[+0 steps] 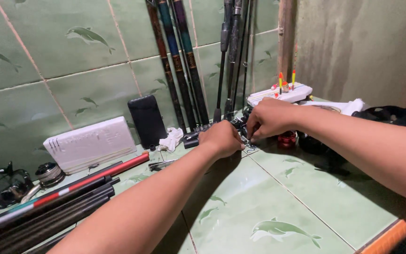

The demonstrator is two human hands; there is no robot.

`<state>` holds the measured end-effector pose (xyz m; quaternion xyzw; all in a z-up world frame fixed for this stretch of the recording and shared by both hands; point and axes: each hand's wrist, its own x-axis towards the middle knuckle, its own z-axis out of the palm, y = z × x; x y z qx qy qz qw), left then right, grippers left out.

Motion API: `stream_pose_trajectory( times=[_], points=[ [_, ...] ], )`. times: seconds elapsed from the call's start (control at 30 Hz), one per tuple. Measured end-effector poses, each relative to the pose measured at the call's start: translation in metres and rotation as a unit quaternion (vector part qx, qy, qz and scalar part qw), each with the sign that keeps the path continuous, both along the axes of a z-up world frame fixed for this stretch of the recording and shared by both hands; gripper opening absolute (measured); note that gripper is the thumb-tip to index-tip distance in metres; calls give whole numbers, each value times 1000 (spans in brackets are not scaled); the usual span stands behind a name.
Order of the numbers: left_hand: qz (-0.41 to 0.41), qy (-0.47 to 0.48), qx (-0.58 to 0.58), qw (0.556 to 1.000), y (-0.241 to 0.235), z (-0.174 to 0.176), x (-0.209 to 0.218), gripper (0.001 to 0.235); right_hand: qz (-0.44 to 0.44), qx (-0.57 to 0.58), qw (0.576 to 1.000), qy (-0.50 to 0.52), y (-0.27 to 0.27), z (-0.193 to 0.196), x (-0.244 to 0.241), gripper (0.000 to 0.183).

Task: The person repeatedly handles a small white plastic component of a fishing reel, using both hands to thread or adjust a thin line or wire. The person works over a tiled surface with fishing rods and reels nearby, but no final assembled state is shown.

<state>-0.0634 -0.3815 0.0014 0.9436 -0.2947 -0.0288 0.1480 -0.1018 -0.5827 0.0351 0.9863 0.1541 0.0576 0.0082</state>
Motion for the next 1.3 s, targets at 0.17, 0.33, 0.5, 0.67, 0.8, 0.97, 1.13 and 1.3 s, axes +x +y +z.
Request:
stream_pose_trajectory(
  times=[0.17, 0.33, 0.5, 0.67, 0.8, 0.97, 1.13, 1.3],
  points=[
    [5, 9, 16, 1000, -2, 3, -4, 21, 4, 28, 999, 15, 12, 4, -4, 17],
    [-9, 5, 10, 1000, 3, 11, -10, 21, 0, 64, 997, 46, 18, 11, -9, 17],
    [5, -34, -13, 999, 17, 23, -2, 20, -9, 133, 990, 40, 22, 12, 4, 13],
    [29, -38, -112, 993, 53, 38, 7, 15, 21, 237, 971, 25, 45, 19, 25, 7],
    [85, -1, -338, 937, 89, 35, 26, 10, 75, 344, 936, -26, 81, 23, 36, 5],
    [143, 48, -545, 825, 138, 31, 33, 23, 135, 405, 902, -65, 143, 20, 67, 5],
    [202, 53, -586, 783, 190, 26, 37, 25, 191, 431, 879, -73, 207, 20, 74, 3],
    [276, -184, -307, 892, 247, 40, -1, 13, 183, 501, 846, -20, 258, 30, 68, 5]
  ],
)
